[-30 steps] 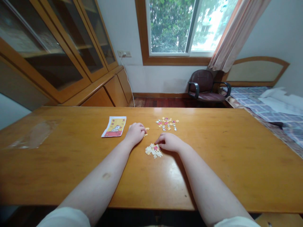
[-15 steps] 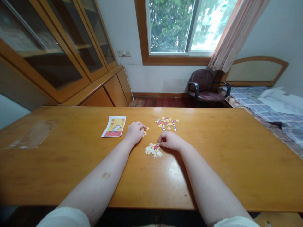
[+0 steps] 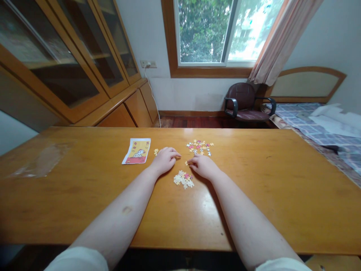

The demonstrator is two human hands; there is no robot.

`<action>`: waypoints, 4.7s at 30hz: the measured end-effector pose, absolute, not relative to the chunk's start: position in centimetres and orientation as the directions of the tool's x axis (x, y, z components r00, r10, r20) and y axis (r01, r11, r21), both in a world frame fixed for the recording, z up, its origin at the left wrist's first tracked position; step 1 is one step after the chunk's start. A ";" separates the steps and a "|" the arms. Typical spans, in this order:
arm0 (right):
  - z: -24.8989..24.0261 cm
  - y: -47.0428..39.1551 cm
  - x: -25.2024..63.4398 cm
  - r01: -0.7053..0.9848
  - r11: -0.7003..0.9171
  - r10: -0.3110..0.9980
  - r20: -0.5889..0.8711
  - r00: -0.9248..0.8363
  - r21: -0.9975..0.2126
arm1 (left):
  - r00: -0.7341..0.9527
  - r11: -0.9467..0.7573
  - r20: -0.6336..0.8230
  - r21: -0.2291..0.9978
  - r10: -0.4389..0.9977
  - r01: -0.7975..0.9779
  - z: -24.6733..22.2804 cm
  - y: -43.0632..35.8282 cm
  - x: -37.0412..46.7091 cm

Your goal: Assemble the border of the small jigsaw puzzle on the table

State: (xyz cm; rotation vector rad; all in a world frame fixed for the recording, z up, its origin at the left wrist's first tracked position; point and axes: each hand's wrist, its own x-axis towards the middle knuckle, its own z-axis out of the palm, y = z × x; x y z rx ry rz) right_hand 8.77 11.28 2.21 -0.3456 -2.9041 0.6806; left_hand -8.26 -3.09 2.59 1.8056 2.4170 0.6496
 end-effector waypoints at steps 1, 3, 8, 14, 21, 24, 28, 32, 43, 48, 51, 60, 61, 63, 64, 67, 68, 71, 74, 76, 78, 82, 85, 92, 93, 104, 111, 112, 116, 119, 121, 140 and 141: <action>2.2 11.3 8.8 0.206 0.867 0.274 0.088 -0.958 -0.454 | -0.250 0.169 0.196 0.355 0.948 0.919 2.6 -3.1 -8.1; 2.4 11.4 8.8 0.225 0.861 0.300 0.100 -0.949 -0.456 | -0.142 0.072 0.183 0.342 0.973 0.937 2.5 -3.2 -7.9; 2.7 11.0 8.9 0.173 0.849 0.247 0.085 -0.965 -0.499 | -0.103 0.054 0.146 0.306 0.984 0.950 2.3 -3.2 -7.9; 2.8 10.2 8.7 0.069 0.844 0.128 0.075 -0.989 -0.532 | -0.045 -0.005 0.172 0.282 0.984 0.959 2.6 -3.3 -7.5; 3.2 9.4 8.6 0.046 0.859 0.085 0.054 -0.995 -0.510 | -0.191 0.137 0.166 0.293 0.967 0.946 2.2 -3.0 -8.1; 3.2 8.9 8.5 0.044 0.870 0.076 0.045 -0.996 -0.491 | -0.333 0.272 0.192 0.285 0.923 0.919 2.0 -3.0 -8.7; 3.0 8.5 8.3 0.033 0.882 0.061 0.043 -0.997 -0.470 | -0.394 0.330 0.211 0.281 0.895 0.901 1.8 -3.0 -8.9; 2.7 8.5 8.1 0.049 0.887 0.083 0.053 -0.995 -0.460 | -0.404 0.335 0.223 0.293 0.887 0.896 2.0 -3.0 -8.8; 2.3 8.7 7.8 0.218 0.885 0.265 0.060 -0.962 -0.412 | -0.405 0.329 0.228 0.307 0.886 0.893 2.2 -2.9 -8.6; 2.2 9.0 7.8 0.347 0.864 0.392 0.057 -0.918 -0.365 | -0.402 0.324 0.237 0.309 0.885 0.894 2.0 -2.9 -8.7; 2.3 9.2 7.8 0.398 0.839 0.446 0.050 -0.894 -0.370 | -0.399 0.319 0.239 0.311 0.885 0.895 2.1 -3.0 -8.7; 2.7 9.9 8.5 0.180 0.871 0.239 0.073 -0.968 -0.458 | -0.420 0.331 0.232 0.340 0.877 0.880 2.2 -3.1 -8.8; 2.7 10.0 8.5 0.179 0.876 0.233 0.068 -0.970 -0.448 | -0.419 0.330 0.234 0.339 0.877 0.881 2.1 -3.0 -8.9; 2.6 10.3 8.6 0.218 0.887 0.264 0.059 -0.963 -0.407 | -0.418 0.329 0.235 0.337 0.878 0.882 2.0 -3.0 -8.9; 2.6 10.5 8.6 0.249 0.889 0.291 0.054 -0.955 -0.384 | -0.418 0.330 0.235 0.336 0.878 0.882 2.0 -3.0 -9.0; 2.7 11.3 8.8 0.344 0.876 0.381 0.048 -0.923 -0.339 | -0.438 0.352 0.229 0.335 0.869 0.874 2.2 -3.0 -9.0; 2.7 11.6 8.8 0.370 0.868 0.406 0.045 -0.913 -0.331 | -0.450 0.364 0.227 0.336 0.864 0.869 2.3 -3.1 -8.9; 2.6 12.2 9.0 0.430 0.846 0.462 0.032 -0.886 -0.315 | -0.470 0.385 0.222 0.339 0.854 0.858 2.5 -3.1 -8.9; 2.5 12.6 9.0 0.473 0.825 0.506 0.033 -0.862 -0.310 | -0.468 0.380 0.225 0.343 0.855 0.859 2.5 -3.1 -8.9; 2.5 12.7 9.0 0.495 0.812 0.529 0.032 -0.848 -0.310 | -0.467 0.378 0.226 0.346 0.855 0.859 2.5 -3.1 -8.9; 2.5 12.7 9.0 0.510 0.803 0.543 0.027 -0.839 -0.310 | -0.467 0.377 0.224 0.350 0.855 0.858 2.5 -3.1 -8.9; 2.4 12.9 9.1 0.519 0.794 0.552 0.021 -0.833 -0.317 | -0.469 0.379 0.226 0.350 0.854 0.857 2.4 -3.1 -9.0; 2.2 13.1 9.2 0.477 0.802 0.527 0.049 -0.849 -0.360 | -0.469 0.376 0.231 0.353 0.853 0.857 2.4 -3.1 -9.1; 2.7 11.9 9.3 0.140 0.798 0.196 0.033 -0.980 -0.586 | -0.466 0.367 0.234 0.366 0.853 0.855 2.6 -3.1 -8.9; 2.8 11.6 9.3 0.118 0.785 0.162 0.018 -0.987 -0.608 | -0.467 0.367 0.232 0.369 0.853 0.854 2.6 -3.1 -8.9; 3.3 9.9 9.1 0.152 0.802 0.139 -0.067 -0.988 -0.577 | -0.463 0.354 0.238 0.387 0.854 0.851 2.4 -3.0 -8.8; 3.1 9.8 9.1 0.162 0.805 0.150 -0.067 -0.986 -0.570 | -0.457 0.349 0.237 0.385 0.857 0.854 2.4 -3.0 -8.8; 3.2 9.8 9.1 0.164 0.803 0.154 -0.067 -0.986 -0.572 | -0.456 0.347 0.239 0.385 0.858 0.855 2.4 -3.0 -8.8; 3.5 9.8 9.1 0.175 0.797 0.163 -0.073 -0.984 -0.578 | -0.449 0.343 0.231 0.385 0.863 0.857 2.5 -3.0 -8.8; 3.5 10.0 9.1 0.177 0.790 0.168 -0.070 -0.983 -0.586 | -0.441 0.334 0.229 0.388 0.868 0.859 2.5 -3.0 -8.7; 3.3 10.1 9.1 0.178 0.785 0.178 -0.059 -0.982 -0.593 | -0.423 0.313 0.238 0.389 0.874 0.866 2.4 -3.0 -8.7; 3.8 9.9 9.2 0.202 0.780 0.171 -0.109 -0.979 -0.592 | -0.386 0.275 0.248 0.387 0.889 0.880 2.5 -2.9 -8.2; 3.8 9.8 9.2 0.201 0.792 0.172 -0.105 -0.979 -0.577 | -0.381 0.270 0.243 0.389 0.892 0.881 2.6 -2.9 -8.1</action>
